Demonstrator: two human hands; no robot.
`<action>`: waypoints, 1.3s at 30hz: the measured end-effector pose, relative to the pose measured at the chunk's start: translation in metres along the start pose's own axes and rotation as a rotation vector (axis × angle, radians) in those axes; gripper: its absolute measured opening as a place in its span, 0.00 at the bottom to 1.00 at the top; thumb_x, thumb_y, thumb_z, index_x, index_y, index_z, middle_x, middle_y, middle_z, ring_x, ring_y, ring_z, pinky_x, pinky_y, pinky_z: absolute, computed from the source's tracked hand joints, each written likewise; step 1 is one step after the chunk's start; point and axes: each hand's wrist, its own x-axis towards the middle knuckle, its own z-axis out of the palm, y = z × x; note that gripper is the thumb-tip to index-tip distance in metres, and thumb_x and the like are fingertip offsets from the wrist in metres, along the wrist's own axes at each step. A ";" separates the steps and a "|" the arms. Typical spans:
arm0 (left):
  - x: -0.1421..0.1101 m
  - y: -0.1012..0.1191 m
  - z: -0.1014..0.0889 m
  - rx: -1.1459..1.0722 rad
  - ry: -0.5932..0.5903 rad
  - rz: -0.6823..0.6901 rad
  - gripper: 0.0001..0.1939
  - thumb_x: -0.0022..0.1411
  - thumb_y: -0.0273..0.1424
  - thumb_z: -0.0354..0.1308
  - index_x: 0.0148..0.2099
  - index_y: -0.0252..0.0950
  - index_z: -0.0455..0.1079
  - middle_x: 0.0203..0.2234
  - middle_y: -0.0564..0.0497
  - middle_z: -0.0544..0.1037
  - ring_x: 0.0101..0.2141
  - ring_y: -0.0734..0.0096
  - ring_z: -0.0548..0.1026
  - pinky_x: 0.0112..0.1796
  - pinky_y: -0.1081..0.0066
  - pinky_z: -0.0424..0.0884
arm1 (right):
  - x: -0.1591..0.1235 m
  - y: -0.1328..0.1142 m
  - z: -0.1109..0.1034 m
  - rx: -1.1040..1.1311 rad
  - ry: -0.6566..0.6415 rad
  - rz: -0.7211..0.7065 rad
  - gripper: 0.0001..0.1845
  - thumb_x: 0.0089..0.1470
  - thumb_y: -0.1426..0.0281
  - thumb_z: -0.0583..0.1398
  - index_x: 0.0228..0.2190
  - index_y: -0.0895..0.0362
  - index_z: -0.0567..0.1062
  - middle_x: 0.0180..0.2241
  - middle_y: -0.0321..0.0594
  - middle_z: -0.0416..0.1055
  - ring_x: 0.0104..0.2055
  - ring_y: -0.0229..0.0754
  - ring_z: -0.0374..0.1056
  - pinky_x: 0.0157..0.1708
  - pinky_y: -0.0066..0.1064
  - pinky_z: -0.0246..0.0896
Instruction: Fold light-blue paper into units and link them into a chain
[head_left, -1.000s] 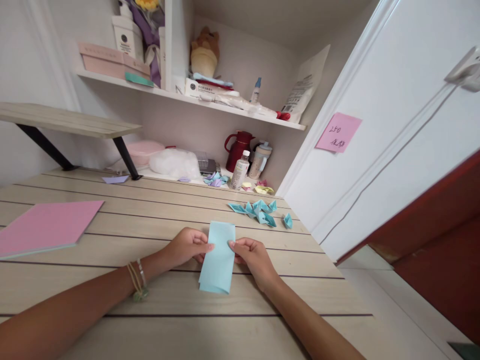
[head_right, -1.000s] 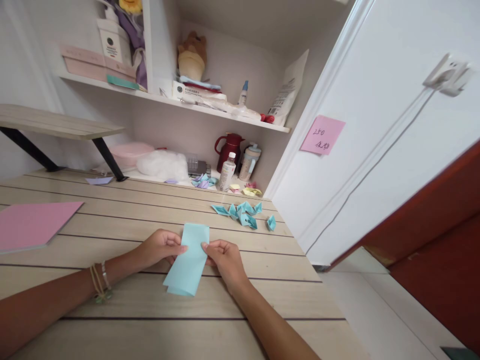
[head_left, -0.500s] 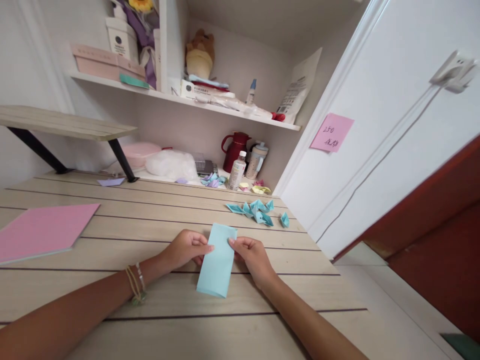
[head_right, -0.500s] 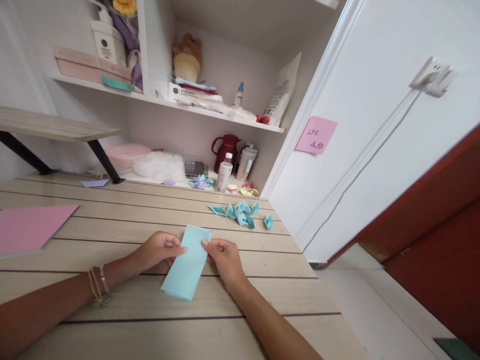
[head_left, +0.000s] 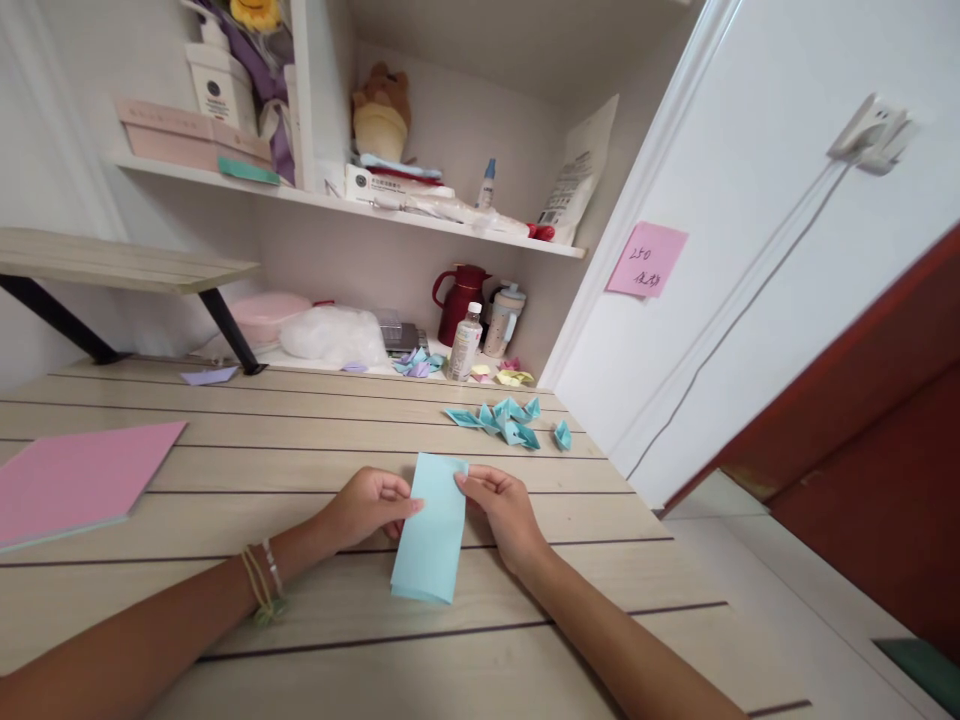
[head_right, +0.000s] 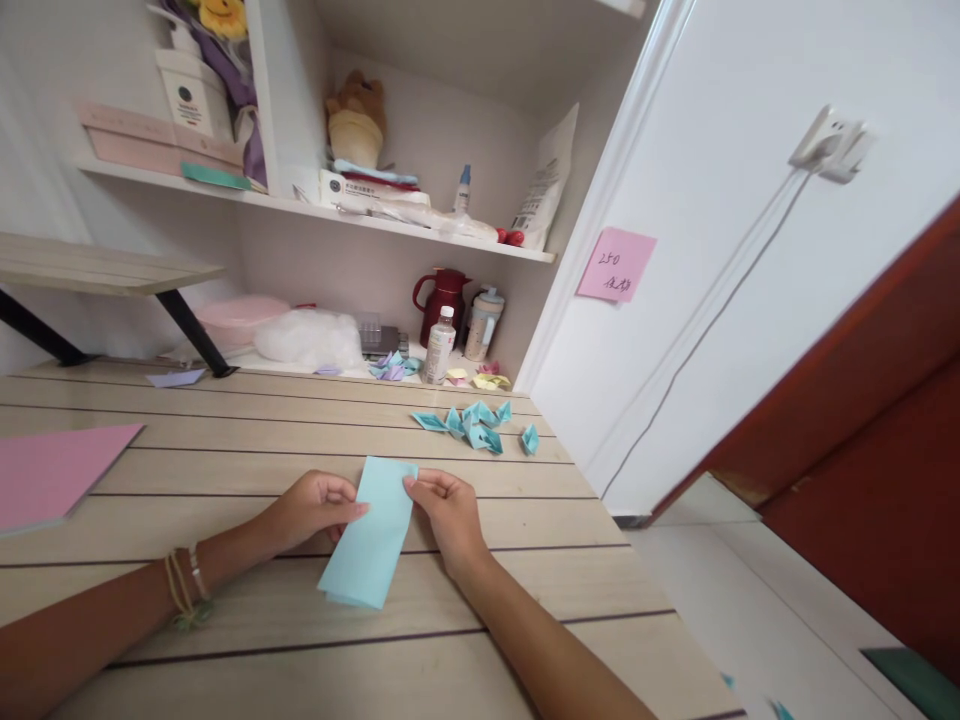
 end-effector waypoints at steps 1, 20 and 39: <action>0.000 0.000 0.000 0.002 0.002 0.003 0.14 0.46 0.40 0.61 0.24 0.32 0.71 0.19 0.50 0.76 0.18 0.75 0.70 0.20 0.75 0.66 | 0.000 -0.001 0.000 -0.012 0.020 -0.008 0.16 0.36 0.60 0.66 0.24 0.60 0.75 0.22 0.39 0.71 0.28 0.41 0.66 0.32 0.32 0.61; 0.000 -0.001 0.001 -0.019 -0.029 0.004 0.14 0.46 0.38 0.62 0.23 0.32 0.69 0.17 0.51 0.75 0.17 0.76 0.70 0.20 0.76 0.65 | -0.001 -0.007 0.000 -0.258 0.120 -0.242 0.19 0.46 0.55 0.58 0.18 0.58 0.68 0.20 0.36 0.65 0.25 0.38 0.60 0.29 0.29 0.57; -0.002 0.004 0.003 -0.168 0.259 0.036 0.14 0.45 0.40 0.63 0.25 0.33 0.69 0.22 0.50 0.78 0.26 0.67 0.76 0.29 0.70 0.73 | -0.003 0.002 0.003 -0.318 -0.189 0.059 0.24 0.43 0.51 0.58 0.15 0.59 0.65 0.14 0.31 0.59 0.16 0.31 0.53 0.16 0.23 0.48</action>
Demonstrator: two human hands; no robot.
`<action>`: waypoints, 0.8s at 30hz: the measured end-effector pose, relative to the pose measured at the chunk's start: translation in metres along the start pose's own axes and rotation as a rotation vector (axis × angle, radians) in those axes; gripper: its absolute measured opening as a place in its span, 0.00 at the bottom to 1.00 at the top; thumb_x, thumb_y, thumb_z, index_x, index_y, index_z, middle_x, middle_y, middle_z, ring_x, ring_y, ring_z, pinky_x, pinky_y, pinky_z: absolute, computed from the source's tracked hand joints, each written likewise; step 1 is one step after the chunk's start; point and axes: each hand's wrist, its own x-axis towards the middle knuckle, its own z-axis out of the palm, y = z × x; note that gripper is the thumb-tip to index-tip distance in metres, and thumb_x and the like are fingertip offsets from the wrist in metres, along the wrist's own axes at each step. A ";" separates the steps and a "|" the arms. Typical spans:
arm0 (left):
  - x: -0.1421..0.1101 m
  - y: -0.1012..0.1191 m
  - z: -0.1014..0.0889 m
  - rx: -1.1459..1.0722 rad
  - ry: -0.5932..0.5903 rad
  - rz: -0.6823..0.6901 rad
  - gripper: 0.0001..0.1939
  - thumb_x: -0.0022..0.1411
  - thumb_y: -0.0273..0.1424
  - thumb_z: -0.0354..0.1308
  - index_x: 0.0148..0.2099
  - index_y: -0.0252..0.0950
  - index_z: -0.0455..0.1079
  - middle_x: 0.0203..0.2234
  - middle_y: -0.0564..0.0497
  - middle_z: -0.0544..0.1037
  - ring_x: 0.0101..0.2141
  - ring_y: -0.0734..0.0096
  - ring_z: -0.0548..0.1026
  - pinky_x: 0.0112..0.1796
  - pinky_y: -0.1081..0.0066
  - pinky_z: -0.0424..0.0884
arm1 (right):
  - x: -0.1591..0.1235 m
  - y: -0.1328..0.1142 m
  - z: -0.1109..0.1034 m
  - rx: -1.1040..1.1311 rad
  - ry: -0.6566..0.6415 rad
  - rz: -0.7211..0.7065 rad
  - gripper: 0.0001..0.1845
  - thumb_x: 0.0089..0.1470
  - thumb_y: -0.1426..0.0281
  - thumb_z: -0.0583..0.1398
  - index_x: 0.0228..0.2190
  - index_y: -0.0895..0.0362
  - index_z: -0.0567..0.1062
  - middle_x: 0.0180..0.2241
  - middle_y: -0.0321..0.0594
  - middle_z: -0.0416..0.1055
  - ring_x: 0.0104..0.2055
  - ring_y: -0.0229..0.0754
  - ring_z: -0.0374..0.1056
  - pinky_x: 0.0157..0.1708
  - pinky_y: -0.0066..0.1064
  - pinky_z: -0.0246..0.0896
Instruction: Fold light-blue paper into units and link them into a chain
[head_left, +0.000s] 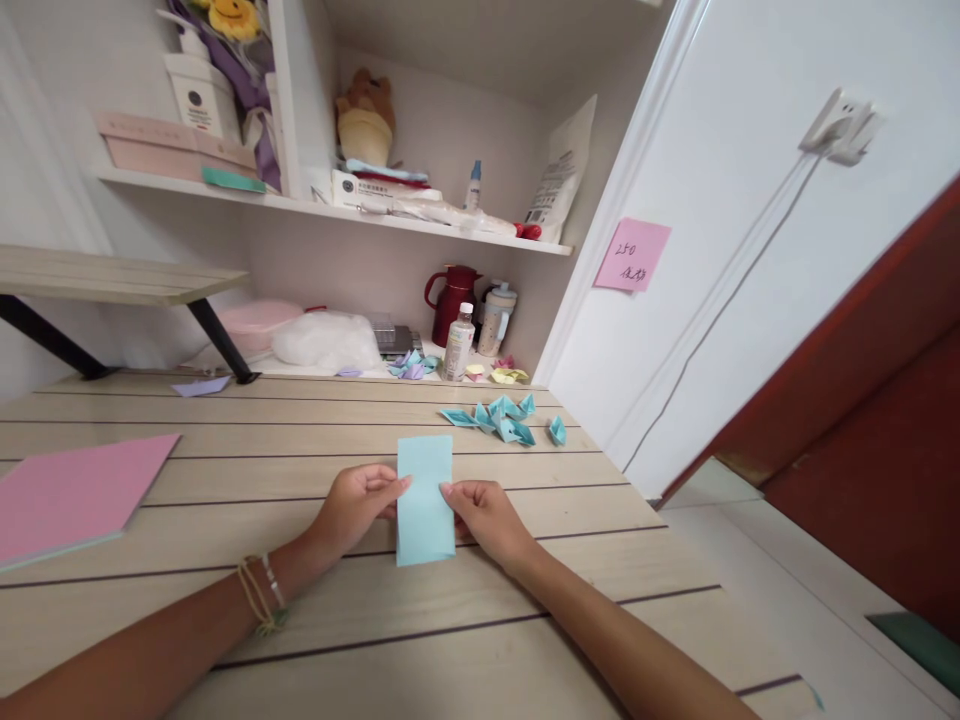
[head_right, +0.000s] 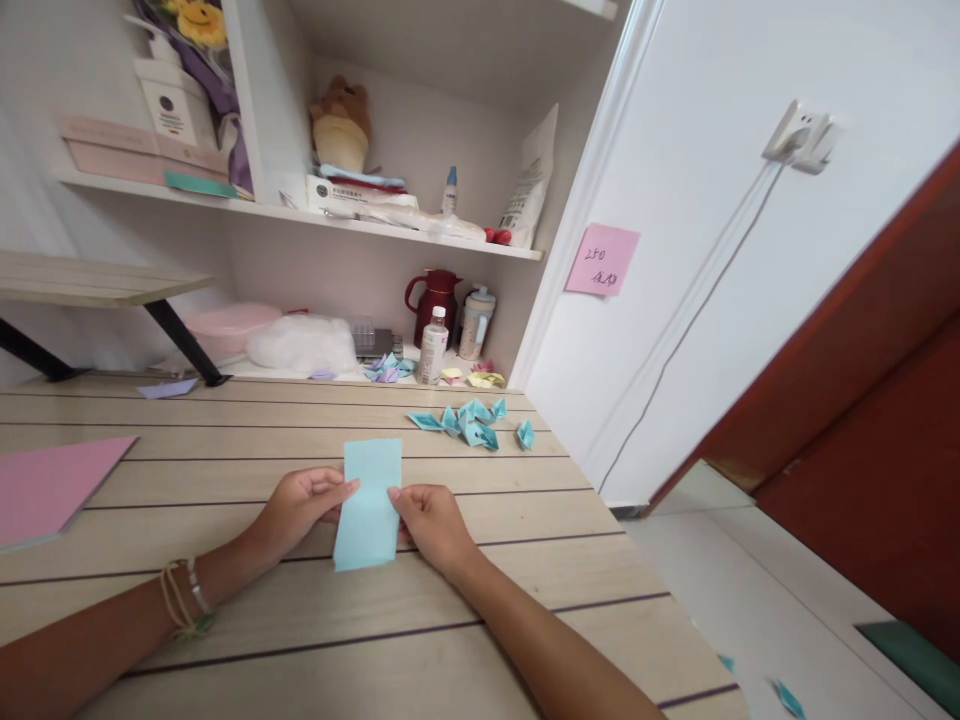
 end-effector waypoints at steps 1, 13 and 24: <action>0.000 0.000 0.000 -0.010 0.011 0.005 0.14 0.45 0.40 0.63 0.25 0.33 0.68 0.22 0.50 0.78 0.26 0.67 0.76 0.29 0.70 0.73 | 0.000 0.000 0.000 0.001 -0.020 0.014 0.23 0.43 0.52 0.58 0.15 0.59 0.66 0.14 0.31 0.60 0.17 0.31 0.53 0.17 0.23 0.49; -0.002 0.004 0.002 -0.064 0.093 0.053 0.13 0.44 0.39 0.63 0.27 0.33 0.71 0.24 0.49 0.79 0.27 0.66 0.76 0.32 0.67 0.74 | -0.001 0.000 0.006 -0.056 0.038 0.025 0.21 0.44 0.51 0.58 0.18 0.57 0.68 0.15 0.34 0.67 0.17 0.37 0.63 0.18 0.27 0.58; 0.000 0.001 -0.001 -0.092 0.127 0.048 0.14 0.44 0.39 0.63 0.28 0.32 0.70 0.26 0.48 0.79 0.27 0.65 0.76 0.32 0.67 0.74 | -0.005 -0.001 0.005 -0.194 0.074 -0.064 0.19 0.48 0.53 0.55 0.20 0.56 0.67 0.10 0.29 0.60 0.11 0.32 0.55 0.13 0.23 0.48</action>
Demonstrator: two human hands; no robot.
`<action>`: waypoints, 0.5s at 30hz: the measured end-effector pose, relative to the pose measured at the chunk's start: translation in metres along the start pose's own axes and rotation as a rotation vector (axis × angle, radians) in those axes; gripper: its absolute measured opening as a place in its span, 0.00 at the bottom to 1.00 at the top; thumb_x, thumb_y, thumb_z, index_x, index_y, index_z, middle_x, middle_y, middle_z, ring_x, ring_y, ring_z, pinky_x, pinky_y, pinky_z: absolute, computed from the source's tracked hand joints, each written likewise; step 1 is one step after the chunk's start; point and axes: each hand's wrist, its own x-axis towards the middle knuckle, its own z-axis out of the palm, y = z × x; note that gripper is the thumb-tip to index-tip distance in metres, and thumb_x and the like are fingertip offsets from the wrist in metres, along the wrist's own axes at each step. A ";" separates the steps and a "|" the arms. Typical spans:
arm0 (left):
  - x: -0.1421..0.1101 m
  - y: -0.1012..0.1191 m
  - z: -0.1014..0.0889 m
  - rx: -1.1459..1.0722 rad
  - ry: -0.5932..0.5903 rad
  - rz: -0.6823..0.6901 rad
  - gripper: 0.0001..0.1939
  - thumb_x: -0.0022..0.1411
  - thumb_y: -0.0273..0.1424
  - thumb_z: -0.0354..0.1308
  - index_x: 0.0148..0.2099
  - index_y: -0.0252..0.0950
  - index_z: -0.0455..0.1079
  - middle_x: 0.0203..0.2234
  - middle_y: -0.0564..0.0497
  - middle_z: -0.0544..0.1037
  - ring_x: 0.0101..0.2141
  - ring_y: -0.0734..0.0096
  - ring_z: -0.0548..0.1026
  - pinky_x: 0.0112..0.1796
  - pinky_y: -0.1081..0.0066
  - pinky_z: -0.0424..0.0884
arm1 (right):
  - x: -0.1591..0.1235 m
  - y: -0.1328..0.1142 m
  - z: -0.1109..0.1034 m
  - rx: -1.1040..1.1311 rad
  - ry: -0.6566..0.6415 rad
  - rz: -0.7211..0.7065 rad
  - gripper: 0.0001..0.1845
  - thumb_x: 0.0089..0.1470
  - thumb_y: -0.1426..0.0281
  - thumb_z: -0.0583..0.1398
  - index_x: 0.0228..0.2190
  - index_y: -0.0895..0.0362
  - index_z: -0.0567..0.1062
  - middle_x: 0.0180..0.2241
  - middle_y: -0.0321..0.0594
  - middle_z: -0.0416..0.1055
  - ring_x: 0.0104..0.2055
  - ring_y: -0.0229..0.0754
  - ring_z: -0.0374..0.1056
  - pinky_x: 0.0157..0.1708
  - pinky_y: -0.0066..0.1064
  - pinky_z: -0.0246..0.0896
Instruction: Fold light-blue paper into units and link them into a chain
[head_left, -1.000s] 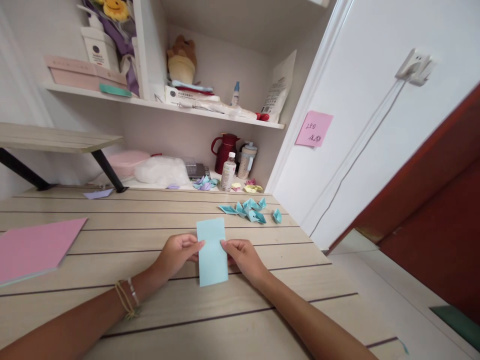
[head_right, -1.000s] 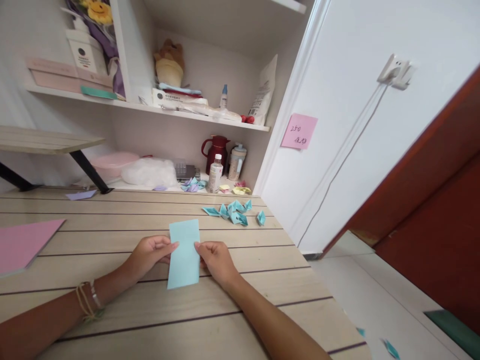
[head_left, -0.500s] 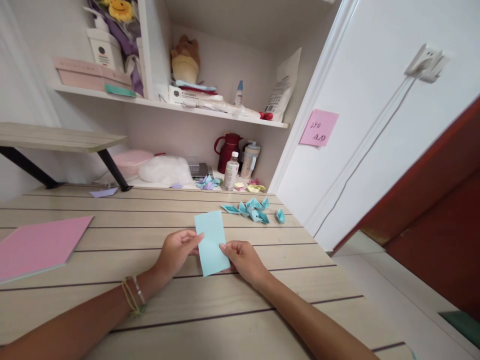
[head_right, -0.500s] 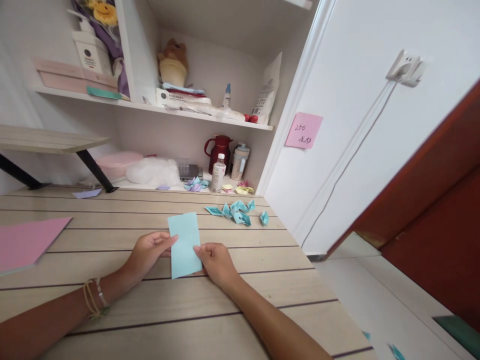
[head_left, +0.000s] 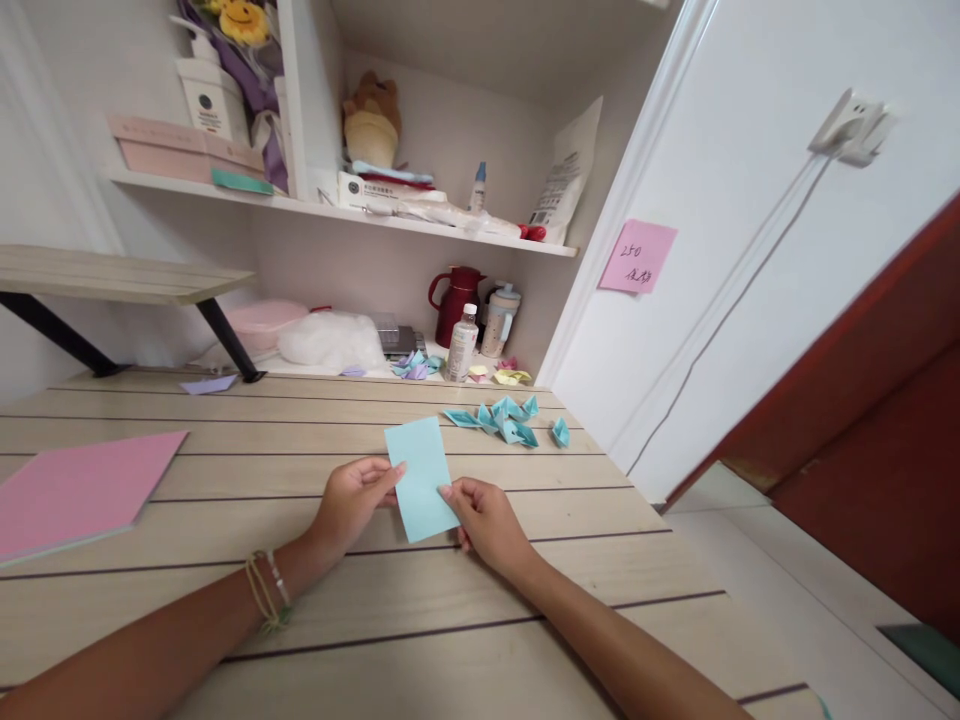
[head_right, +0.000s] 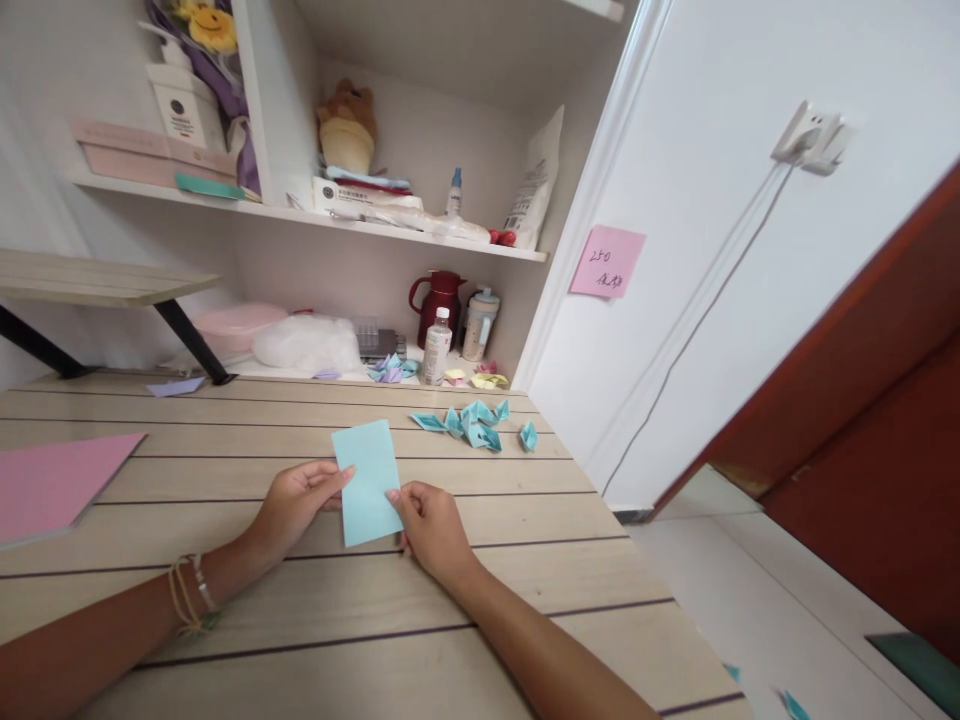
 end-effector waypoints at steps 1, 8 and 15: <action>0.001 -0.001 -0.001 -0.008 0.023 0.004 0.15 0.44 0.39 0.63 0.28 0.32 0.70 0.26 0.48 0.79 0.28 0.65 0.76 0.32 0.68 0.74 | -0.001 0.000 -0.001 0.030 -0.036 0.001 0.19 0.48 0.53 0.55 0.21 0.57 0.67 0.11 0.30 0.62 0.12 0.33 0.57 0.14 0.23 0.51; 0.002 -0.001 -0.001 -0.041 -0.003 -0.002 0.15 0.47 0.40 0.61 0.33 0.33 0.70 0.29 0.48 0.79 0.31 0.65 0.76 0.32 0.69 0.72 | 0.001 0.005 0.001 0.166 -0.079 -0.012 0.20 0.47 0.53 0.57 0.23 0.58 0.66 0.15 0.33 0.66 0.17 0.34 0.62 0.20 0.25 0.59; 0.004 0.001 -0.006 -0.063 -0.174 -0.079 0.16 0.50 0.39 0.60 0.34 0.31 0.71 0.24 0.48 0.78 0.24 0.69 0.74 0.26 0.72 0.69 | -0.005 -0.011 -0.020 0.069 -0.220 -0.331 0.40 0.42 0.60 0.64 0.54 0.53 0.55 0.35 0.42 0.73 0.34 0.41 0.69 0.35 0.34 0.64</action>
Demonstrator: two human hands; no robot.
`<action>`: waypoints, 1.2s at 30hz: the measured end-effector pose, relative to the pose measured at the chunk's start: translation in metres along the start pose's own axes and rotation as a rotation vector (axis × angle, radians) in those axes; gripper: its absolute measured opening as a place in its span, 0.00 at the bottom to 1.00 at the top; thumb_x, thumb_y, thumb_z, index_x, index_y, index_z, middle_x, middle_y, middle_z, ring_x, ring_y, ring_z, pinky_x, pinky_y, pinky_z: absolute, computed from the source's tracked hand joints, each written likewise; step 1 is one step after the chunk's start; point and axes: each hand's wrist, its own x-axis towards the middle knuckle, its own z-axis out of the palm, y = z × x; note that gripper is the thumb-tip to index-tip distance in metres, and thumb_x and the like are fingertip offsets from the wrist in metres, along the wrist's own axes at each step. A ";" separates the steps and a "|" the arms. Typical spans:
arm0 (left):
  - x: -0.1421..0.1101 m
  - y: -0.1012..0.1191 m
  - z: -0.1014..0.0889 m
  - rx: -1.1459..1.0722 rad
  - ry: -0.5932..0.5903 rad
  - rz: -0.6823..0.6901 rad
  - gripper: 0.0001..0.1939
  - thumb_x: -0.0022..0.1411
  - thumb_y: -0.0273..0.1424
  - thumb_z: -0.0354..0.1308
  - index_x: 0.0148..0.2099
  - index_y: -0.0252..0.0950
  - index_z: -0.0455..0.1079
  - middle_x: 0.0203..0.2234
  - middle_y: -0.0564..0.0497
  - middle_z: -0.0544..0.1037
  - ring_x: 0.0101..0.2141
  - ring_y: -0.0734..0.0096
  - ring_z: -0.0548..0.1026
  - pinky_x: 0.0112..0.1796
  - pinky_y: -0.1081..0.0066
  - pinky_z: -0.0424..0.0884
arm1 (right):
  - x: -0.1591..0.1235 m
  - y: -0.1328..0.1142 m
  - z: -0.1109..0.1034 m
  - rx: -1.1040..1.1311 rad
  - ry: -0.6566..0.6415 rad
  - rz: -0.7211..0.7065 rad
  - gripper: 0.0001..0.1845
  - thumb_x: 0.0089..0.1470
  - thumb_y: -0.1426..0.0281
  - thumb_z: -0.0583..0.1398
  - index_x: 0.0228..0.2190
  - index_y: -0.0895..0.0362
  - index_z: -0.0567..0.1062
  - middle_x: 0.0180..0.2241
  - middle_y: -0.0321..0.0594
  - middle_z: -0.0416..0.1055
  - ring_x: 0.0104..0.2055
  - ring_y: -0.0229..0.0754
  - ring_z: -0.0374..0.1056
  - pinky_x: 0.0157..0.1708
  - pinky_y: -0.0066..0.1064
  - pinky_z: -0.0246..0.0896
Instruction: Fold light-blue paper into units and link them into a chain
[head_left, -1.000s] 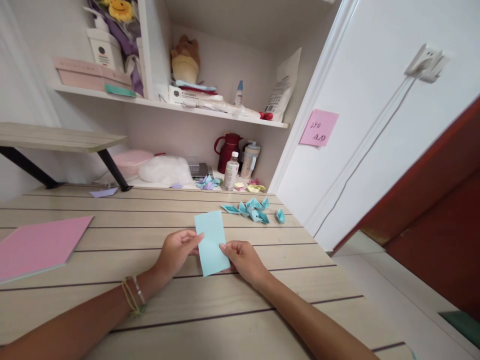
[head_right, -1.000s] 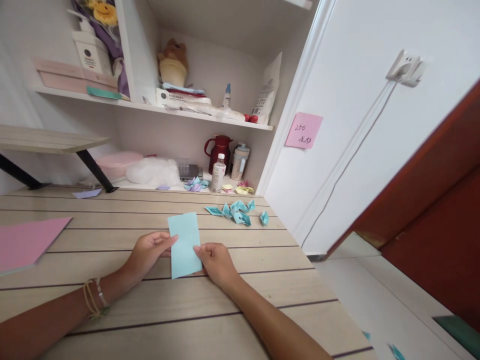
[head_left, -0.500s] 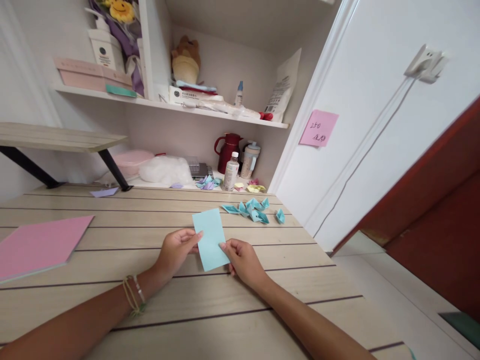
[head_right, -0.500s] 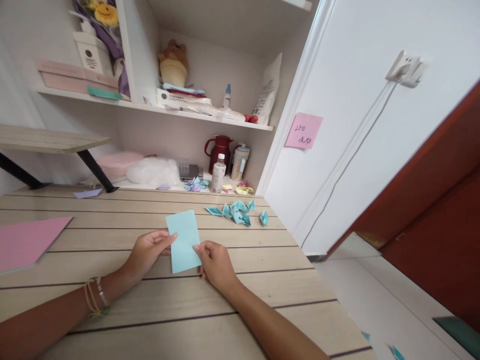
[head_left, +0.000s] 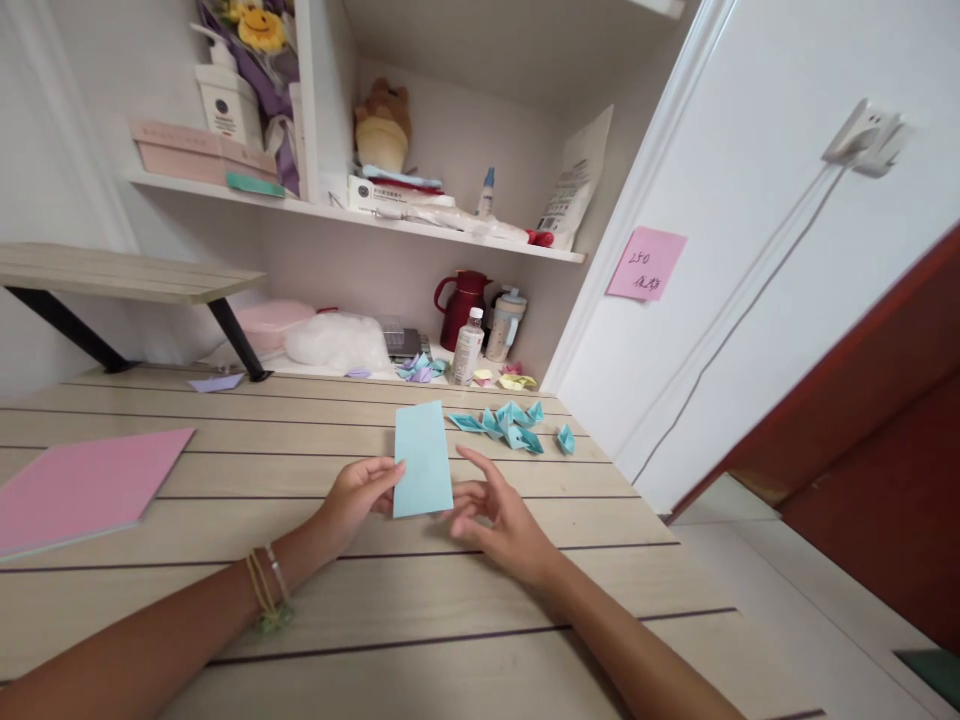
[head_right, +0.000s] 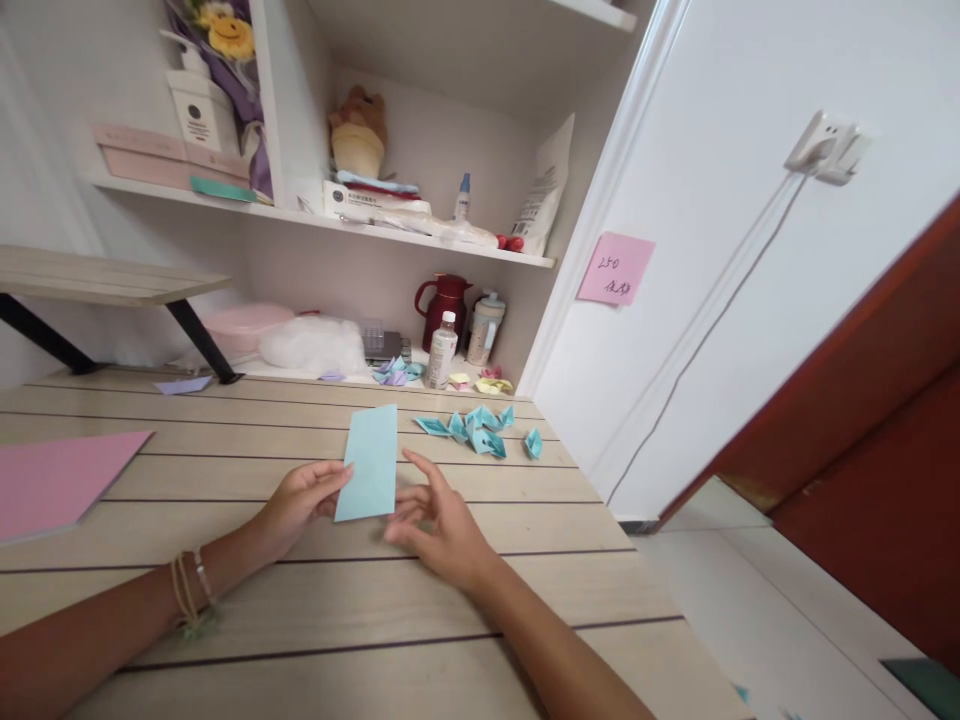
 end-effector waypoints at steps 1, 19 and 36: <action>0.000 0.000 -0.001 -0.018 -0.020 -0.004 0.16 0.50 0.39 0.60 0.35 0.30 0.71 0.24 0.48 0.78 0.24 0.70 0.74 0.26 0.72 0.69 | -0.001 -0.004 -0.004 -0.083 -0.067 -0.074 0.47 0.38 0.62 0.67 0.56 0.51 0.52 0.40 0.44 0.71 0.37 0.43 0.68 0.37 0.36 0.64; 0.000 -0.005 0.000 0.053 -0.308 -0.062 0.25 0.44 0.34 0.65 0.46 0.31 0.68 0.29 0.46 0.77 0.25 0.69 0.75 0.26 0.73 0.67 | 0.006 0.020 -0.003 0.153 0.183 0.051 0.08 0.36 0.68 0.67 0.23 0.57 0.76 0.26 0.38 0.74 0.29 0.41 0.70 0.31 0.31 0.64; 0.005 -0.016 0.002 -0.022 -0.308 -0.028 0.29 0.36 0.24 0.69 0.44 0.32 0.68 0.33 0.45 0.76 0.29 0.67 0.75 0.33 0.66 0.69 | 0.012 0.025 0.014 0.271 0.331 0.227 0.17 0.32 0.61 0.68 0.21 0.58 0.69 0.16 0.32 0.65 0.20 0.34 0.60 0.23 0.27 0.57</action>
